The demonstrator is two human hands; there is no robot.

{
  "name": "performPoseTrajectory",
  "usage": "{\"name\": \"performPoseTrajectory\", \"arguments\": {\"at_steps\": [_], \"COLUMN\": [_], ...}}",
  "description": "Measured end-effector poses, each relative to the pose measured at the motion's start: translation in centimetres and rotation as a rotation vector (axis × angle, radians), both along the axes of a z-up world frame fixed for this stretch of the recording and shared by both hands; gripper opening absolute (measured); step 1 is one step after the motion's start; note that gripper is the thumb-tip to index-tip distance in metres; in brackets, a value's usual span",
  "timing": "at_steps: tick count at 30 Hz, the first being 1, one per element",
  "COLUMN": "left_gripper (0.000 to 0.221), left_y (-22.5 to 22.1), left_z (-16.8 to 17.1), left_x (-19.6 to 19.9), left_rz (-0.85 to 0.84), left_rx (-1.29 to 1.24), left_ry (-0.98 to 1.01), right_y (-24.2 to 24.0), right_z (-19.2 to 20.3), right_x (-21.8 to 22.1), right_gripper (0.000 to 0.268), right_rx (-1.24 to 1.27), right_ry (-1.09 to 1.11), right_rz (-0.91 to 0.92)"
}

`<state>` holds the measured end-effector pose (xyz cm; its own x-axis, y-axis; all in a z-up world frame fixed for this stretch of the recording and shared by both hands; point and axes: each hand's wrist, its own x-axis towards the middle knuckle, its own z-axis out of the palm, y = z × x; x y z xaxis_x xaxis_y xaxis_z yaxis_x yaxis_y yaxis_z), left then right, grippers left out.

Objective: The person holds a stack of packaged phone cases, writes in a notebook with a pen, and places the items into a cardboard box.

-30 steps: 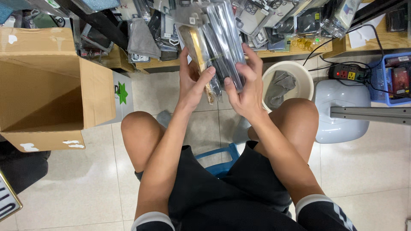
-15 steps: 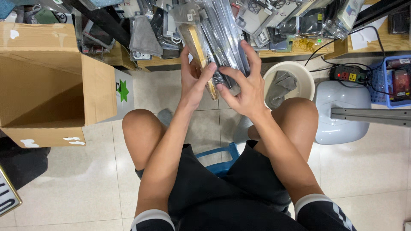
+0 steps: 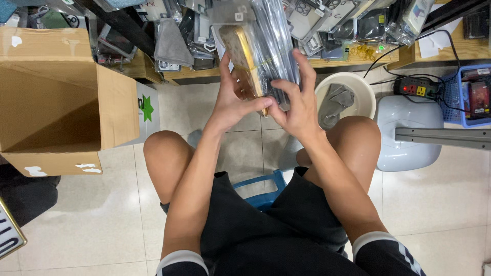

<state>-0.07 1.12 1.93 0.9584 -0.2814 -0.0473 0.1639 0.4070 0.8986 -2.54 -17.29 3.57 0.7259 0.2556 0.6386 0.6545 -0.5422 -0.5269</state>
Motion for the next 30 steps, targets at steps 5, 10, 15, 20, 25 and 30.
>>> {"name": "performPoseTrajectory", "arguments": {"at_steps": [5,10,15,20,25,30], "left_gripper": [0.107,0.105,0.094,0.108,0.097,0.101], "left_y": [0.3,-0.6,-1.0,-0.7,-0.9,0.2], "left_z": [-1.9,-3.6,-4.0,-3.3,-5.3,-1.0], "left_x": [0.2,0.3,0.2,0.4,0.7,-0.2], "left_rz": [-0.04,-0.009,0.084,0.127,0.376,0.389], "left_rx": [-0.107,-0.203,-0.188,-0.126,-0.057,0.07], "left_ry": [-0.013,-0.025,-0.042,-0.109,-0.134,-0.161], "right_y": [-0.3,-0.3,0.1,0.9,0.8,1.2], "right_z": [1.3,0.5,0.0,-0.6,-2.8,-2.3], "right_x": [0.3,0.0,-0.2,0.7,1.1,-0.1], "right_gripper": [0.025,0.028,0.072,0.055,0.079,0.125], "right_rx": [0.075,0.036,-0.046,0.265,0.506,0.443], "right_ry": [0.013,0.031,0.081,0.03,0.293,0.527], "right_rz": [-0.019,-0.038,0.044,0.064,0.356,0.425]}}
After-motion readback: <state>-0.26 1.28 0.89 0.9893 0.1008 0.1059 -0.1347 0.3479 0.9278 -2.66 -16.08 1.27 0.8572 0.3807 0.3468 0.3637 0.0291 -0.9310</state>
